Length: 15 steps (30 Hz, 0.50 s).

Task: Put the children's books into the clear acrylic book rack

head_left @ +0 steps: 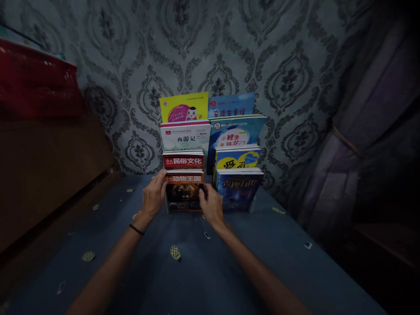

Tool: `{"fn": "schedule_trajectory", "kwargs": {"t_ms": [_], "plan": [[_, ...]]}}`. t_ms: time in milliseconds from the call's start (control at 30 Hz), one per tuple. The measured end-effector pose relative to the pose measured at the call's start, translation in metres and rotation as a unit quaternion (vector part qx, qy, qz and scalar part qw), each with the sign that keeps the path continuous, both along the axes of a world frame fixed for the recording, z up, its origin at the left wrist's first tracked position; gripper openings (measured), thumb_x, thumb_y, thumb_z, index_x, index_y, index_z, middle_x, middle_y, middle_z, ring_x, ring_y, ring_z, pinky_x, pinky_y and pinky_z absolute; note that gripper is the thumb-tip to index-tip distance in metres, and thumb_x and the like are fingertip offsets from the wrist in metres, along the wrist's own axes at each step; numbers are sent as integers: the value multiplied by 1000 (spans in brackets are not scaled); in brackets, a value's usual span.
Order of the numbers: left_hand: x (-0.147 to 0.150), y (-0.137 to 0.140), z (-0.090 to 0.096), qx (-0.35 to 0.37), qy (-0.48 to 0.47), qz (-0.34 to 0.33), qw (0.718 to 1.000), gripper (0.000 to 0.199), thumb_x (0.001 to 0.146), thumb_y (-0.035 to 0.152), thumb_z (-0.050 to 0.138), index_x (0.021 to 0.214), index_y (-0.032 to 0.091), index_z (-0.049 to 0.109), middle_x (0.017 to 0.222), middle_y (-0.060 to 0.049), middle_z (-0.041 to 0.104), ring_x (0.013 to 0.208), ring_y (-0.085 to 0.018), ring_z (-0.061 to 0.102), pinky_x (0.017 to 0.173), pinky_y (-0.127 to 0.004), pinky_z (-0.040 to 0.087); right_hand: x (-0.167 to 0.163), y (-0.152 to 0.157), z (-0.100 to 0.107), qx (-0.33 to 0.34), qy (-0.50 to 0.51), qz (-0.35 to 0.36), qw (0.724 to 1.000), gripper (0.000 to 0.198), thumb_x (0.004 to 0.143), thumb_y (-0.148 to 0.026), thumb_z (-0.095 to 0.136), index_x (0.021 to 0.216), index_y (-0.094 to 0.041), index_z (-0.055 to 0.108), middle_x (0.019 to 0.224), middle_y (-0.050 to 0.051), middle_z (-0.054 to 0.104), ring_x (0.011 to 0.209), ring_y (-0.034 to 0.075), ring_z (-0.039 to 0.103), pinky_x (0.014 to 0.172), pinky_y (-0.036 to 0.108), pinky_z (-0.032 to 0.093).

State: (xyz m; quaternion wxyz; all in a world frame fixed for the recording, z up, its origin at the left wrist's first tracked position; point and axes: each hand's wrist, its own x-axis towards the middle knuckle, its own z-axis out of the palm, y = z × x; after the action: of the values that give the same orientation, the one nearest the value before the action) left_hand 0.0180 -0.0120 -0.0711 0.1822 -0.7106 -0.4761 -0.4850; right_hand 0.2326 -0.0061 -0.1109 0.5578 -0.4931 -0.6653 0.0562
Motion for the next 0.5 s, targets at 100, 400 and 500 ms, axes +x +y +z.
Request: {"fn": "schedule_trajectory", "kwargs": {"t_ms": [100,400,500], "plan": [[0,-1,2,-6,-8,-7,1000,38,96,17,52,133,21,56,133,-11,66,121,-23,64,101,-38,54,-1,0,-3,5,-4,-1,1000,29,93,-27,41,107,-16,65,98,13,73,90,25,68,83,37,53],[10,-14,14,-61,14,16,998,40,98,19,51,136,27,55,128,-7,63,109,-20,66,90,-31,55,-7,-20,27,77,-18,20,997,58,95,-18,38,152,-23,32,138,12,52,127,23,51,106,42,46],[13,-14,13,-62,23,29,997,41,99,22,48,139,29,55,129,-8,60,109,-21,65,89,-31,56,-6,-20,41,64,-54,22,996,59,93,-14,38,151,-24,37,130,12,55,120,25,55,101,42,49]]}}
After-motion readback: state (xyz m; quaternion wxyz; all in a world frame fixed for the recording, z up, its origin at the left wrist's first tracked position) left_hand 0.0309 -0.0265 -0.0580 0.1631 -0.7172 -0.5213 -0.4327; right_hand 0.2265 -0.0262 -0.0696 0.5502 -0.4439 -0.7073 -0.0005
